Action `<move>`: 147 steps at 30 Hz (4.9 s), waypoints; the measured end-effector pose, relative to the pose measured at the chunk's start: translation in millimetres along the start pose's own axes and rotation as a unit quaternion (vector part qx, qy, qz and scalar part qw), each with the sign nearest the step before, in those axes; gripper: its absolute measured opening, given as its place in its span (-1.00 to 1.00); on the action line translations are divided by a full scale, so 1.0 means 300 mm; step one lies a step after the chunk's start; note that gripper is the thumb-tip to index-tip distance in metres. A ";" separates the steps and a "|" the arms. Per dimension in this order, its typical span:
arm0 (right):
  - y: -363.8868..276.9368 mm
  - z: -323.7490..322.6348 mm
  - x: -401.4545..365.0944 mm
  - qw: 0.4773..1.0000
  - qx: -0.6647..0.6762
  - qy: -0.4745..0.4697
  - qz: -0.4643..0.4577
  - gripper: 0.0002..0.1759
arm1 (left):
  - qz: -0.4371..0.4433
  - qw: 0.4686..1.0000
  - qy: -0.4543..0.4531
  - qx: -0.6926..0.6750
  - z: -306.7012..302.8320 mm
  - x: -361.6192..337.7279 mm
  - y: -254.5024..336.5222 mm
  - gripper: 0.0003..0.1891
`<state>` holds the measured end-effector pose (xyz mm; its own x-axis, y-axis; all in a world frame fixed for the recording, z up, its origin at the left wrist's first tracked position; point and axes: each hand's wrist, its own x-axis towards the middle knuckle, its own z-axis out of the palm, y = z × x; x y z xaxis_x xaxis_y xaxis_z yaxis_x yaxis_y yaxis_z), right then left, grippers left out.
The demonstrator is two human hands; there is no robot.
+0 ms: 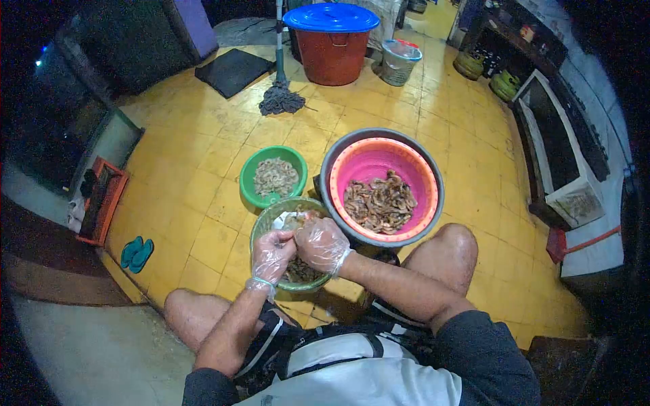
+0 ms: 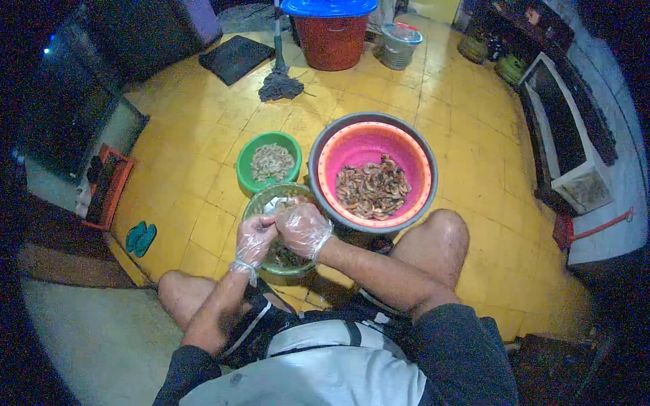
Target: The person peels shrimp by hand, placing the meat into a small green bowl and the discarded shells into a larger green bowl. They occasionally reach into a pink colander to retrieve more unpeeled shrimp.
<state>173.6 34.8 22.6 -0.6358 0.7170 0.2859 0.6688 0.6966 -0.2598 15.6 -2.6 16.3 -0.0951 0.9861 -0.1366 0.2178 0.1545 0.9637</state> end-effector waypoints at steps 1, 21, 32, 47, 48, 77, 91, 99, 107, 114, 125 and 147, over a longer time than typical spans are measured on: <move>0.000 0.000 -0.002 1.000 -0.001 0.012 -0.004 -0.90 | 0.013 1.000 0.008 0.003 0.000 0.002 -0.018 -0.81; -0.024 -0.025 0.001 0.989 0.127 0.037 0.063 -0.88 | -0.029 0.997 0.024 -0.066 0.031 0.019 -0.102 -0.81; -0.014 -0.016 0.004 0.997 0.069 0.029 0.020 -0.87 | 0.009 0.999 0.034 -0.007 0.032 0.014 -0.086 -0.86; 0.019 -0.099 0.030 0.921 0.344 -0.021 0.180 -0.81 | 0.044 0.998 0.003 -0.034 0.007 0.033 -0.048 -0.93; 0.021 -0.092 0.033 0.936 0.305 -0.009 0.174 -0.81 | 0.071 0.997 0.001 -0.012 -0.001 0.039 -0.058 -0.92; 0.216 -0.266 0.056 0.937 0.103 -0.273 0.194 -0.65 | -0.018 0.988 0.074 -0.131 -0.141 0.371 0.040 -0.65; 0.683 0.181 -0.128 0.924 -0.039 -0.154 0.347 -0.67 | 0.007 0.997 0.079 -0.012 -0.298 0.117 0.133 -0.57; 0.672 0.139 -0.086 0.897 -0.045 -0.133 0.420 -0.73 | 0.002 0.994 0.091 -0.055 -0.277 0.095 0.081 -0.62; 0.435 -0.292 0.005 0.835 0.447 0.063 0.315 -0.76 | -0.027 0.995 -0.093 -0.030 -0.104 0.018 0.104 -0.71; 0.114 -0.157 -0.038 0.730 0.645 0.131 0.185 -0.87 | -0.058 0.943 -0.149 -0.293 0.039 -0.027 0.110 -0.71; 0.071 -0.162 -0.016 0.916 0.376 -0.010 0.140 -0.78 | 0.002 0.978 -0.042 -0.202 0.014 0.009 0.028 -0.81; 0.047 -0.185 0.024 0.961 0.259 0.027 0.098 -0.85 | -0.063 0.960 -0.106 -0.251 0.008 0.017 -0.009 -0.71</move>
<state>199.9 48.4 72.2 -0.4861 0.8434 0.2290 0.4838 0.4779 -0.7332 17.0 2.1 12.4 0.1219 0.9602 -0.2514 -0.2839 0.2764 0.9181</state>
